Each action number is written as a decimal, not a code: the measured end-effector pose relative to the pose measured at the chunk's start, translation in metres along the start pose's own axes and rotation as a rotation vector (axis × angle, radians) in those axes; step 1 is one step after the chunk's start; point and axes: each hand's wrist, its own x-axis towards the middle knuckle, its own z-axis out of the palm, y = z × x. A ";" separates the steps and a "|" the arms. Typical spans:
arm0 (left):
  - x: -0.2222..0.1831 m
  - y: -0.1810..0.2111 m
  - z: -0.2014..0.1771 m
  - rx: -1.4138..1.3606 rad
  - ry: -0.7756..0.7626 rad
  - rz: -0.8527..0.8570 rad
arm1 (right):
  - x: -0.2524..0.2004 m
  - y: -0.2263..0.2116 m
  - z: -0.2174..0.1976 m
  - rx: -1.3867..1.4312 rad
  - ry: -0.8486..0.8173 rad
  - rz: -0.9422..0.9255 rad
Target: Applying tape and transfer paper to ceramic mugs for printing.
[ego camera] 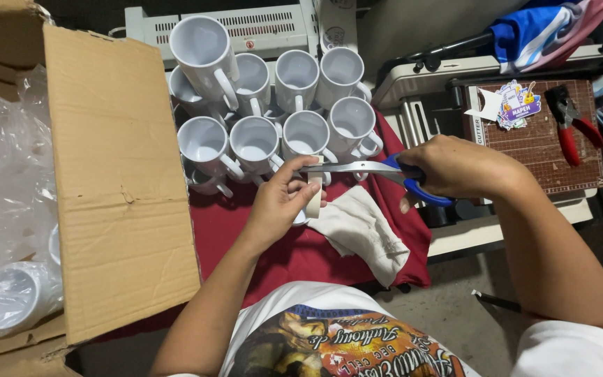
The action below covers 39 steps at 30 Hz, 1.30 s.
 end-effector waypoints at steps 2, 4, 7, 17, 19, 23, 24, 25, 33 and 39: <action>0.000 -0.002 0.001 -0.001 -0.002 -0.003 | -0.001 0.001 0.001 0.003 -0.005 -0.013; -0.001 -0.007 0.002 -0.001 -0.003 -0.005 | 0.005 0.020 0.017 0.004 -0.011 -0.027; -0.002 -0.013 0.002 -0.024 -0.023 0.070 | 0.014 0.042 0.033 0.048 0.206 -0.309; -0.009 -0.029 -0.005 -0.060 0.040 -0.040 | 0.051 0.016 0.114 0.932 0.411 -0.068; -0.010 -0.033 0.000 0.006 0.037 -0.035 | 0.068 -0.023 0.136 1.207 0.563 -0.170; -0.011 -0.034 0.004 0.017 0.047 0.012 | 0.103 -0.050 0.165 1.585 0.652 -0.361; -0.014 -0.035 0.003 0.061 0.078 0.036 | 0.107 -0.056 0.169 1.668 0.639 -0.381; -0.016 -0.036 0.002 0.061 0.082 0.031 | 0.106 -0.059 0.168 1.672 0.633 -0.379; -0.027 -0.054 -0.006 0.315 0.155 0.030 | 0.115 -0.067 0.183 1.538 0.694 -0.227; -0.027 -0.073 -0.038 0.925 0.354 0.075 | 0.147 -0.039 0.242 0.924 0.999 -0.075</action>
